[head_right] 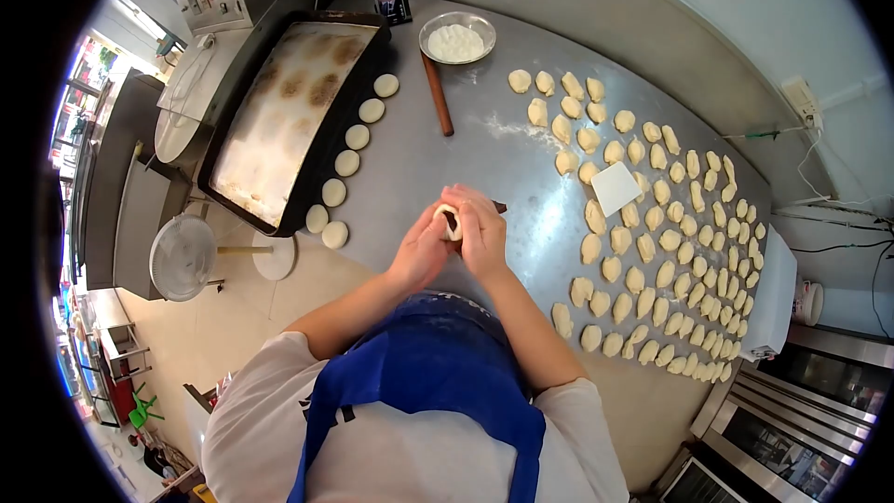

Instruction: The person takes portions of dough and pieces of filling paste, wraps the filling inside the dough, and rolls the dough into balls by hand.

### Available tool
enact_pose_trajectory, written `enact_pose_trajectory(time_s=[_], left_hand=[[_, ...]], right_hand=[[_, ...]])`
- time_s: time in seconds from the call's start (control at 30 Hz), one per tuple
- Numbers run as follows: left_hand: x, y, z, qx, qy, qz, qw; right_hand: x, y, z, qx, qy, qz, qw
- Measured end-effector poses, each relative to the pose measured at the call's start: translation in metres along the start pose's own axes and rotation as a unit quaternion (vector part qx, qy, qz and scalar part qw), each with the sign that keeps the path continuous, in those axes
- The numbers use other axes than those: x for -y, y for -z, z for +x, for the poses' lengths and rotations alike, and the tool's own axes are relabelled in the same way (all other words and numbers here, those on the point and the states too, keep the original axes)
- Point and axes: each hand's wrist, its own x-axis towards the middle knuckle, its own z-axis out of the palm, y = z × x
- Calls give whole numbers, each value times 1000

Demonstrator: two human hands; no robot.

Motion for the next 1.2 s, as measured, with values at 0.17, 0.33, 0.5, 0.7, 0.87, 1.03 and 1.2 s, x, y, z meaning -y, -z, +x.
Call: enact_pose_trajectory(time_s=[0.17,0.33,0.5,0.7,0.87,1.03,1.2], left_hand=[[-9,-23,-10,-8,41,-112,993],[-28,-46,-24,-56,-3,-123,991],[-9,-37,-18,-31,-33,-5,999],[-12,-28,-3,-7,-18,-22,1000],[0,-11,-3,6,38,-21,999],[-12,2,7,6,86,-132,987],[-28,-8,6,6,86,-154,984]], right_hand=[[2,-16,-4,-63,129,-198,970],[2,-16,-6,-56,168,-252,951],[1,-15,3,-27,142,-255,956],[28,-29,11,-155,-72,69,983],[1,-14,2,-29,76,-83,993],[16,-16,4,-52,-15,24,998],[-3,-2,1,101,86,-238,962]])
